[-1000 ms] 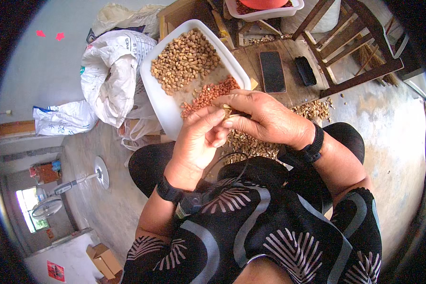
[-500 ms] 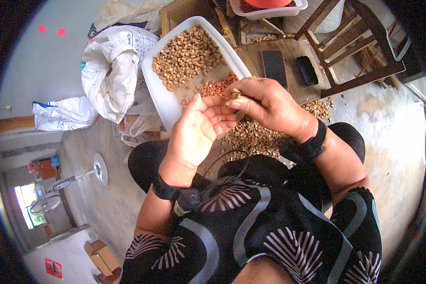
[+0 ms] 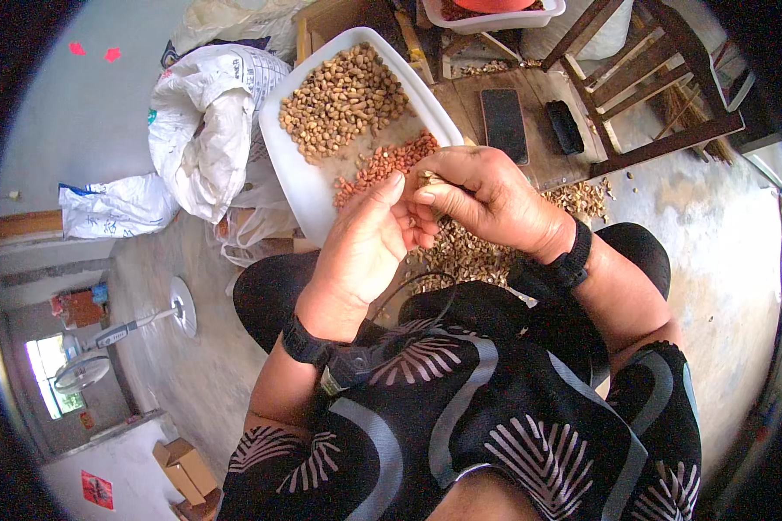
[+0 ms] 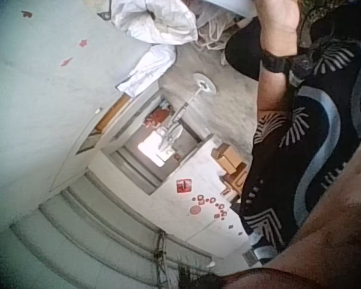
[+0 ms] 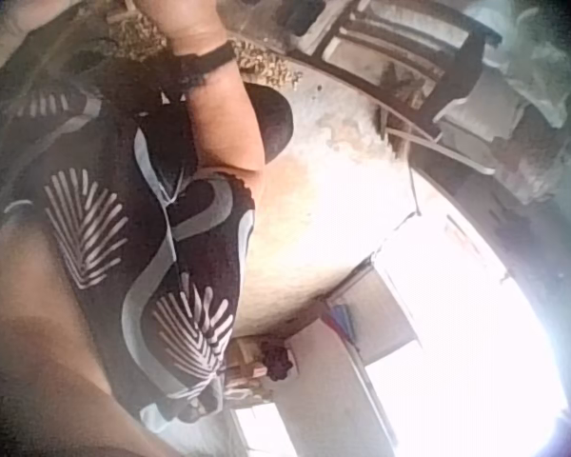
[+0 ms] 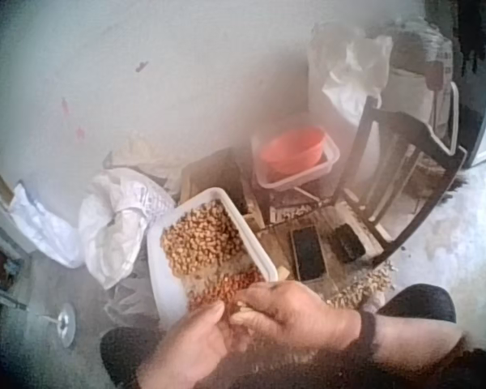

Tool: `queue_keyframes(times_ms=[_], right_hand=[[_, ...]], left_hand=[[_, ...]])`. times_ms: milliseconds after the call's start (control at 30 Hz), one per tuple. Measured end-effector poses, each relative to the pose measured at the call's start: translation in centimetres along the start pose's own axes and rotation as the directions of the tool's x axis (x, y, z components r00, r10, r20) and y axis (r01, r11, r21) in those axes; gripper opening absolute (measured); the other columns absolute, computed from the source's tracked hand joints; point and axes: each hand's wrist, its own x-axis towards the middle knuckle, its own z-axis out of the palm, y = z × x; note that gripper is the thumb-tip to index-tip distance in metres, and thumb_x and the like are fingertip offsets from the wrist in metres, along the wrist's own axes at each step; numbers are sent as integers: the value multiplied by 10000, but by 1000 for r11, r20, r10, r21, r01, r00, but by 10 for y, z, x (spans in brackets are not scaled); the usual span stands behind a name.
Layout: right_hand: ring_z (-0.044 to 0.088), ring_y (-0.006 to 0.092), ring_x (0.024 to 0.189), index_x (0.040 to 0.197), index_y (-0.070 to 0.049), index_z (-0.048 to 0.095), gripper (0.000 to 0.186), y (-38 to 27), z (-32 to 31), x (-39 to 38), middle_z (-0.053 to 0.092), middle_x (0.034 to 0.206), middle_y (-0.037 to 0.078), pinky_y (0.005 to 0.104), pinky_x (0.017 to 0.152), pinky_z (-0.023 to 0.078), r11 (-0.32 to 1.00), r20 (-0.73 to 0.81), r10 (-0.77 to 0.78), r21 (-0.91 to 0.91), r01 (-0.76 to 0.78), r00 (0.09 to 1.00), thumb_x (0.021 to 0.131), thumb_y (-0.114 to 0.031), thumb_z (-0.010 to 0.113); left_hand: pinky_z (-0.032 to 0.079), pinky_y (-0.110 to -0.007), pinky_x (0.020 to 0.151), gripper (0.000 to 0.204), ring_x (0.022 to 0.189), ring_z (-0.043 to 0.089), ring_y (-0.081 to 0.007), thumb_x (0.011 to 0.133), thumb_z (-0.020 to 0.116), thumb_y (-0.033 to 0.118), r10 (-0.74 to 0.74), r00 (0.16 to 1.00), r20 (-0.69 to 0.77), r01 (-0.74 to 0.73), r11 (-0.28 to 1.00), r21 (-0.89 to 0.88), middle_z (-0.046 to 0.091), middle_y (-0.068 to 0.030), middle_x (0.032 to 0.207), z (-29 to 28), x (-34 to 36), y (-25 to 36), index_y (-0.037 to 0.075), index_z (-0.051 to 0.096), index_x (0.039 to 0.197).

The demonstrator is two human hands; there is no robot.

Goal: Peeling the outer shells off of raw peanuts and placing the seeds into a tray.

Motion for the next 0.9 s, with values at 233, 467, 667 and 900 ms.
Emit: queue_keyframes(times_ms=[233, 467, 667, 900], right_hand=[[606, 189, 784, 1039, 14, 610, 248, 10, -3, -1, 638, 845, 95, 309, 722, 482, 977, -21, 120, 179, -115, 993, 932, -207, 567], [627, 312, 855, 1083, -4, 599, 289, 10, -1, -2, 635, 917, 158, 373, 753, 493, 997, 11, -25, 74, 24, 1000, 885, -214, 611], [623, 334, 895, 1186, 13, 556, 383, 8, 0, -2, 626, 974, 191, 378, 795, 485, 998, 64, -59, 30, 57, 996, 880, -206, 627], [561, 59, 852, 1117, -36, 625, 361, 6, -1, -3, 642, 927, 6, 255, 737, 466, 896, 48, 227, 380, -228, 973, 794, -142, 748]], left_hand=[[482, -336, 742, 372, 824, 589, -206, 972, 448, 377, -18, 999, -36, 18, 1000, -13, 613, -83, 925, 10, 1, 5, 42, 568, 1079], [468, -282, 668, 260, 769, 581, -150, 935, 539, 249, 6, 999, -31, -3, 995, 100, 615, -51, 918, 4, 2, 3, 29, 567, 1071], [435, -263, 611, 201, 721, 554, -129, 902, 556, 173, -1, 999, -39, 3, 998, 69, 597, -28, 872, 6, 1, 5, 35, 563, 1048], [436, -254, 571, 145, 652, 557, -133, 893, 555, 164, 14, 997, -70, -21, 995, -94, 598, -49, 761, 7, 1, 6, 23, 586, 895]])
